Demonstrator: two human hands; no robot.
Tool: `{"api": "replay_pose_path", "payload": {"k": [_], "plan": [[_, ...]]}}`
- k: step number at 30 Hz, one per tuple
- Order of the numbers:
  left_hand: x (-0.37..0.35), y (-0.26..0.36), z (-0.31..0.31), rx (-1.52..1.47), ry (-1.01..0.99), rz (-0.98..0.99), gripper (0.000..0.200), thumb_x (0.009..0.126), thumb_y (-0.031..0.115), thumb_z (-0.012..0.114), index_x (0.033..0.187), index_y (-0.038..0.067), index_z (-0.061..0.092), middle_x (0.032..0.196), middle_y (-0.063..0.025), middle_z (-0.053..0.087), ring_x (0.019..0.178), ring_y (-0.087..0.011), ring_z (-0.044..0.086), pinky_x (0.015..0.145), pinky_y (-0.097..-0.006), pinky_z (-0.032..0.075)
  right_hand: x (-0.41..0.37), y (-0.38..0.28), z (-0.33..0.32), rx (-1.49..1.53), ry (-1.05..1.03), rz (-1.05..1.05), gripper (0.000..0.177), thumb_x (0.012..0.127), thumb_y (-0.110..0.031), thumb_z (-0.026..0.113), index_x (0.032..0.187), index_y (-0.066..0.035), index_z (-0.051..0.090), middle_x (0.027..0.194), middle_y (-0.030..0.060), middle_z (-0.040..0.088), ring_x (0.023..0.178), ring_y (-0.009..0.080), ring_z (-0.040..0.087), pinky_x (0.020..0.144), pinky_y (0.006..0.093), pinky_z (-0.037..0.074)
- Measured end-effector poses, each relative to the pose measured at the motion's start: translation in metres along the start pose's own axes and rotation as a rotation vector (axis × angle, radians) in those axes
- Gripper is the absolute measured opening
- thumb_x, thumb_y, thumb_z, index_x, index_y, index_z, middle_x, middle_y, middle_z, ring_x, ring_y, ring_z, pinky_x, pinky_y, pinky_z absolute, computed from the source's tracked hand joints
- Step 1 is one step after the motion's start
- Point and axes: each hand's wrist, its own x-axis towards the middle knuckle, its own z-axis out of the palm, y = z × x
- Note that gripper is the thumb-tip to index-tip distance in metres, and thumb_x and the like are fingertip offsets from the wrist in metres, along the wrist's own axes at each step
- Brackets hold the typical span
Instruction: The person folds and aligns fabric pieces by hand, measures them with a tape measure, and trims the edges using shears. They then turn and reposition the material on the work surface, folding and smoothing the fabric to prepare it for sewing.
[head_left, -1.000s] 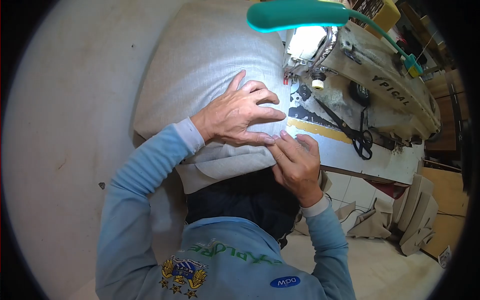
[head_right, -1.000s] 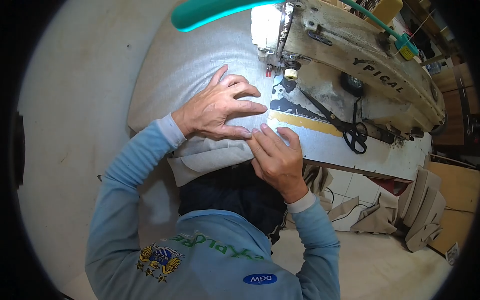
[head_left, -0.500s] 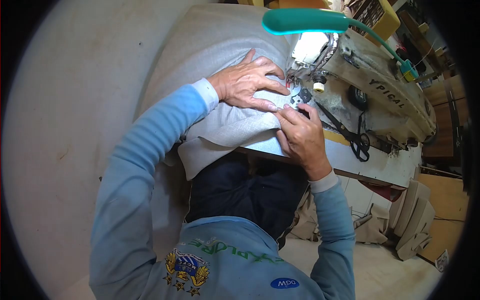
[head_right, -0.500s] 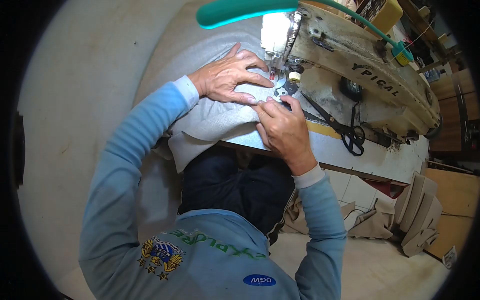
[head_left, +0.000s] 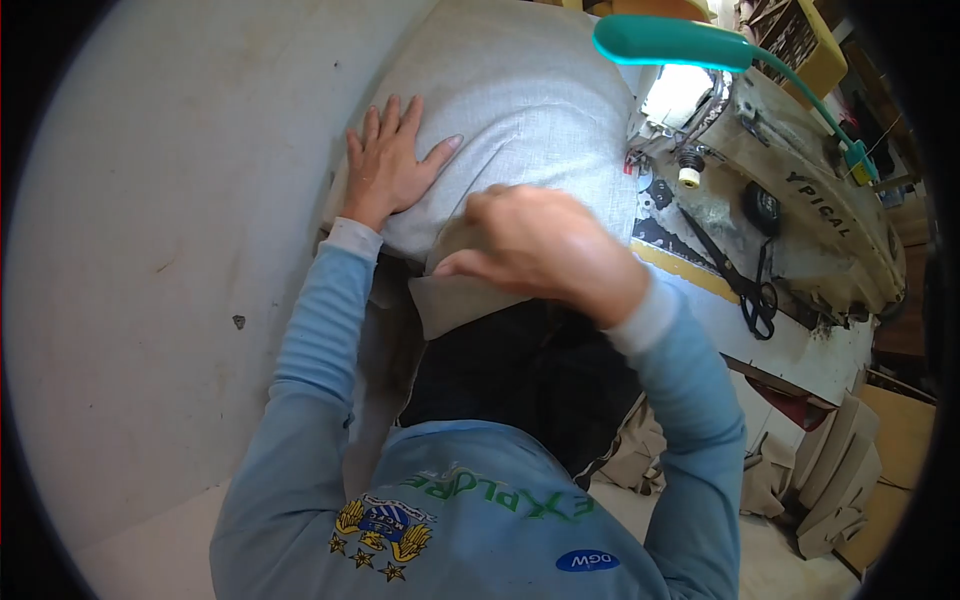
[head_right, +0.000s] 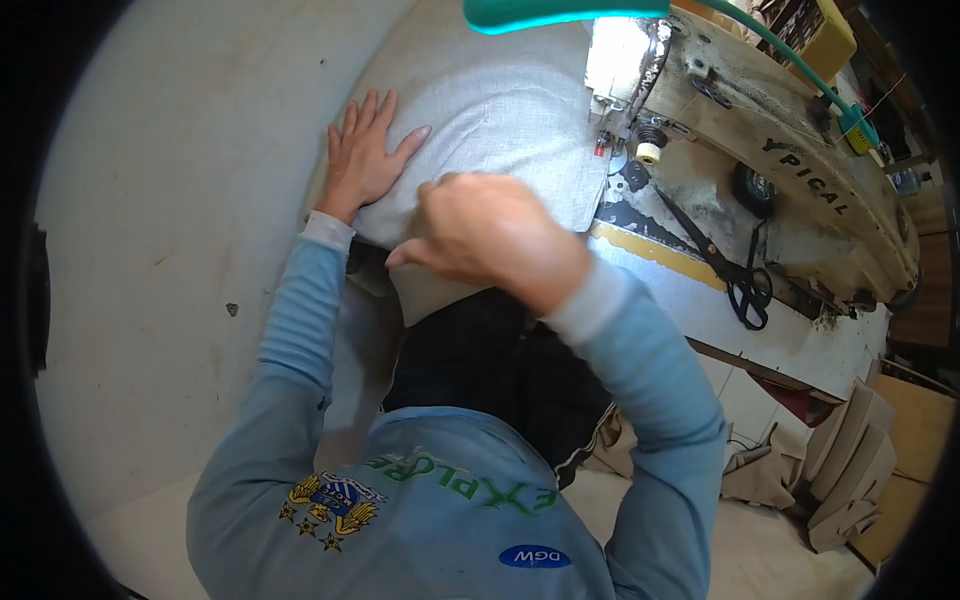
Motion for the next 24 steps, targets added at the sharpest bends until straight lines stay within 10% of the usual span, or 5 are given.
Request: {"api": "replay_pose_path", "payload": {"k": [5, 10, 14, 18, 24], "plan": [[0.018, -0.004, 0.007, 0.000, -0.055, -0.005, 0.097, 0.102, 0.078, 0.051, 0.174, 0.016, 0.034, 0.181, -0.0208, 0.025, 0.166, -0.0475, 0.021, 0.130, -0.0721, 0.013, 0.004, -0.048, 0.079, -0.303, 0.039, -0.221, 0.012, 0.091, -0.019, 0.069, 0.101, -0.014, 0.072, 0.083, 0.0032, 0.068, 0.077, 0.0207, 0.076, 0.059, 0.0357, 0.054], [0.064, -0.025, 0.017, -0.026, -0.084, 0.102, 0.102, 0.099, 0.083, 0.048, 0.175, 0.017, 0.031, 0.181, -0.0203, 0.024, 0.167, -0.0469, 0.018, 0.131, -0.0709, 0.013, -0.119, -0.020, 0.044, -0.141, 1.056, -0.630, 0.016, 0.088, -0.017, 0.080, 0.089, -0.014, 0.064, 0.091, 0.0018, 0.065, 0.084, 0.0236, 0.070, 0.069, 0.0399, 0.055], [0.084, -0.021, 0.021, -0.007, -0.099, 0.147, 0.107, 0.097, 0.088, 0.045, 0.176, 0.019, 0.029, 0.182, -0.0184, 0.022, 0.168, -0.0455, 0.017, 0.132, -0.0703, 0.012, -0.211, -0.014, 0.117, -0.011, 0.461, -0.159, 0.033, 0.088, -0.032, 0.091, 0.088, -0.009, 0.067, 0.097, 0.0084, 0.078, 0.095, 0.0258, 0.077, 0.090, 0.0434, 0.059], [0.089, -0.021, 0.024, -0.019, -0.121, 0.162, 0.106, 0.097, 0.088, 0.044, 0.177, 0.020, 0.027, 0.183, -0.0172, 0.020, 0.168, -0.0447, 0.015, 0.133, -0.0698, 0.010, -0.176, -0.014, 0.072, 0.051, 0.732, -0.138, 0.036, 0.082, -0.030, 0.092, 0.103, -0.007, 0.074, 0.117, 0.0124, 0.075, 0.108, 0.0302, 0.075, 0.091, 0.0472, 0.059], [0.092, -0.020, 0.021, -0.017, -0.125, 0.153, 0.105, 0.096, 0.087, 0.046, 0.177, 0.022, 0.026, 0.184, -0.0154, 0.019, 0.169, -0.0437, 0.014, 0.133, -0.0691, 0.010, -0.088, -0.043, 0.065, 0.075, 0.244, 0.174, 0.025, 0.085, -0.021, 0.082, 0.103, -0.008, 0.072, 0.115, 0.0113, 0.067, 0.097, 0.0289, 0.068, 0.088, 0.0469, 0.054]]}}
